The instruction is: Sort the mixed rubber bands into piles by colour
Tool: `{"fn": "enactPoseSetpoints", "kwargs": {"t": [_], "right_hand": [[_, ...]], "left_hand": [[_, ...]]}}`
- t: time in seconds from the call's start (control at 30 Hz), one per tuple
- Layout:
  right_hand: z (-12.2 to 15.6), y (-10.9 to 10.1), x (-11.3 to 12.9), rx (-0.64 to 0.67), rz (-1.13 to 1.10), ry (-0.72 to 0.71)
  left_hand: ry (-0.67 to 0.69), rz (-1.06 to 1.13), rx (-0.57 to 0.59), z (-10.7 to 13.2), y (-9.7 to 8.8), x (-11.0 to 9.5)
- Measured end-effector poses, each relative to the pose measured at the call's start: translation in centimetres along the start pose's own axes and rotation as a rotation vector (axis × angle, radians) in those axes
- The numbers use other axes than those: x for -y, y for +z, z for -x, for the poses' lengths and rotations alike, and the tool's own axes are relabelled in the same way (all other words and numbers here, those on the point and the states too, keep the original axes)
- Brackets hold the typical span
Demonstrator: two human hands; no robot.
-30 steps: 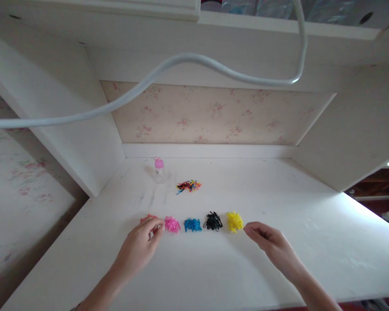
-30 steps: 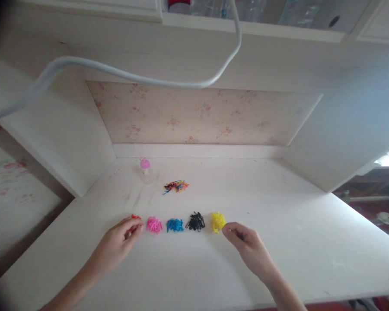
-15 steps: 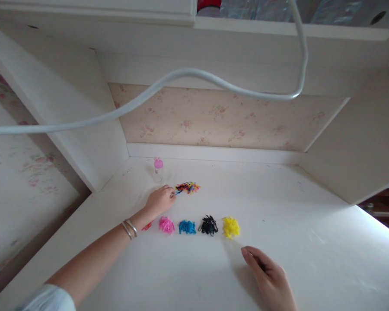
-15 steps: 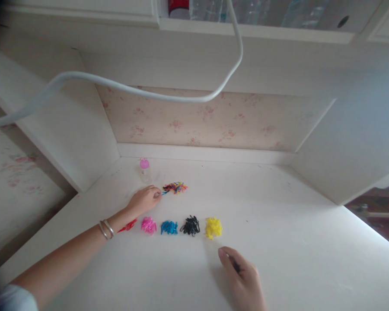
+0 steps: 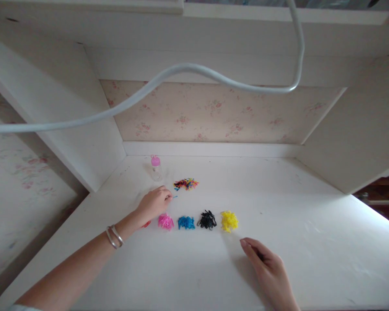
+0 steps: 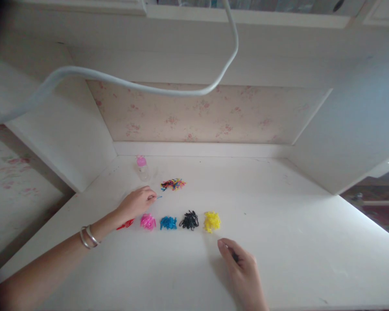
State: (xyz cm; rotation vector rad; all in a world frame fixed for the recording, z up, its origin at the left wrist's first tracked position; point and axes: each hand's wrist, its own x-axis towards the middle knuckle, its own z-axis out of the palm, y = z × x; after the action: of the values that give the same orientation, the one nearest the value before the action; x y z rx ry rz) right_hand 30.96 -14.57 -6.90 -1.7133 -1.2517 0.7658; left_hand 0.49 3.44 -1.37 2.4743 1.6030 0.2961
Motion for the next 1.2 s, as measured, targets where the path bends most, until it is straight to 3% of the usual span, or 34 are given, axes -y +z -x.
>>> {"fn": "enactPoseSetpoints", "kwargs": {"t": [0.17,0.4,0.53,0.67,0.87,1.0,1.2], "right_hand": [[-0.1,0.1,0.6,-0.002,0.012,0.020],[0.0,0.2,0.6,0.008,0.021,0.037],[0.0,0.2,0.5,0.002,0.015,0.037],[-0.2,0.2,0.6,0.007,0.023,0.057],[-0.8,0.6,1.5,0.132,0.115,0.025],[-1.9,1.4,4.4,0.239,0.236,-0.067],[-4.7,4.6,12.2,0.363,0.385,-0.309]], "left_hand": [[0.111,0.046,0.075,1.7,-0.1,-1.8],[0.185,0.069,0.101,1.9,0.8,-3.3],[0.179,0.069,0.068,2.2,0.4,-3.0],[0.142,0.082,0.000,3.1,-1.4,-2.1],[0.056,0.220,-0.133,7.6,-4.0,-0.1],[-0.041,0.406,-0.221,11.8,-2.4,1.4],[-0.292,0.502,-0.284,16.2,2.7,3.6]]}}
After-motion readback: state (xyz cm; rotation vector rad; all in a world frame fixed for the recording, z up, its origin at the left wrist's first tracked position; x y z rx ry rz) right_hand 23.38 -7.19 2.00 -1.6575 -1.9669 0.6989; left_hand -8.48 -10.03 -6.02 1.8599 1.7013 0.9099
